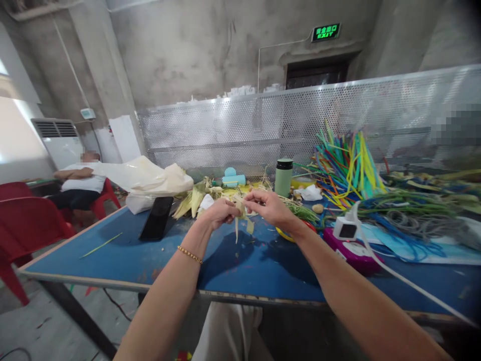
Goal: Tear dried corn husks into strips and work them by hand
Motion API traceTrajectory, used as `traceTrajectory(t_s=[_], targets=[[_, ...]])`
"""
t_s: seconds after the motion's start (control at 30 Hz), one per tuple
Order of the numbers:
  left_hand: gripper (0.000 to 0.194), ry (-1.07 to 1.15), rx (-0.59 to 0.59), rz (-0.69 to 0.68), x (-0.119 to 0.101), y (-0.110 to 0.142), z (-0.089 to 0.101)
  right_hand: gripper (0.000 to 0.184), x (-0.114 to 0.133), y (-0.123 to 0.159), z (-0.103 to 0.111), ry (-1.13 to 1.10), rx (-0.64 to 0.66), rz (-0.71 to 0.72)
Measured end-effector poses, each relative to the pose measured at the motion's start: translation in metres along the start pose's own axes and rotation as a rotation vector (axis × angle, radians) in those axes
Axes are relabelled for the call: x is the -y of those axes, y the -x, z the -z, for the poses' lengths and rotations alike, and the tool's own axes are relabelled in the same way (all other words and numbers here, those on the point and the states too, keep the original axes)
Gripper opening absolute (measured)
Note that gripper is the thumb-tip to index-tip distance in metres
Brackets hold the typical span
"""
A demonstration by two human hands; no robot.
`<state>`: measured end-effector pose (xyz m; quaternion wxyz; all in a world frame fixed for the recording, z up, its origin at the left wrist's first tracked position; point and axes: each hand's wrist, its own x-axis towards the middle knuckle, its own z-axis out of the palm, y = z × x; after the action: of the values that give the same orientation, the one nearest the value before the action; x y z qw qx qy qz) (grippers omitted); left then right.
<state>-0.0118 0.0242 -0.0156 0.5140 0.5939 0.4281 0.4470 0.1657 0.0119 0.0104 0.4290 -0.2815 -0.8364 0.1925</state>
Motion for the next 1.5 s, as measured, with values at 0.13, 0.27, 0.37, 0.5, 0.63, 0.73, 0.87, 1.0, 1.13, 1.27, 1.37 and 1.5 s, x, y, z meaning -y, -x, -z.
traceTrajectory(t_s=[0.13,0.27,0.37,0.5,0.63,0.73,0.87,1.0,1.13,1.27,1.37,1.5], targets=[[0.022,0.028,-0.004,0.02,-0.003,0.002,-0.001,0.018,-0.004,0.0,-0.003,0.05,0.007,0.034],[0.02,0.064,0.017,0.018,-0.003,0.002,0.0,0.018,-0.012,-0.001,0.0,0.171,-0.079,-0.064],[0.018,0.089,0.063,0.005,-0.002,0.001,0.002,0.018,-0.015,-0.002,0.003,0.229,-0.054,-0.131],[0.02,0.099,0.057,0.021,-0.002,0.0,0.002,0.026,-0.016,-0.002,0.005,0.255,-0.012,-0.122],[0.019,0.096,0.046,0.028,-0.003,0.001,0.002,0.03,-0.015,-0.002,0.005,0.224,0.017,-0.139],[0.019,0.098,0.045,0.026,-0.003,0.001,0.001,0.034,-0.013,-0.001,0.005,0.161,0.037,-0.177],[0.018,0.113,0.049,0.039,-0.004,0.001,0.001,0.035,-0.011,-0.001,0.006,0.111,0.057,-0.235],[0.015,0.148,0.081,0.039,-0.006,0.002,0.002,0.03,-0.012,-0.001,0.009,0.036,0.08,-0.258],[0.018,0.161,0.089,0.045,-0.006,0.003,0.003,0.027,-0.014,0.0,0.01,0.02,0.074,-0.282],[0.018,0.164,0.079,0.046,-0.005,0.002,0.003,0.028,-0.012,0.0,0.011,0.035,0.064,-0.296],[0.017,0.153,0.09,0.051,-0.004,0.001,0.003,0.029,-0.009,0.001,0.011,0.043,0.087,-0.295],[0.019,0.141,0.086,0.053,-0.005,0.002,0.002,0.029,-0.01,0.001,0.012,0.057,0.13,-0.28]])
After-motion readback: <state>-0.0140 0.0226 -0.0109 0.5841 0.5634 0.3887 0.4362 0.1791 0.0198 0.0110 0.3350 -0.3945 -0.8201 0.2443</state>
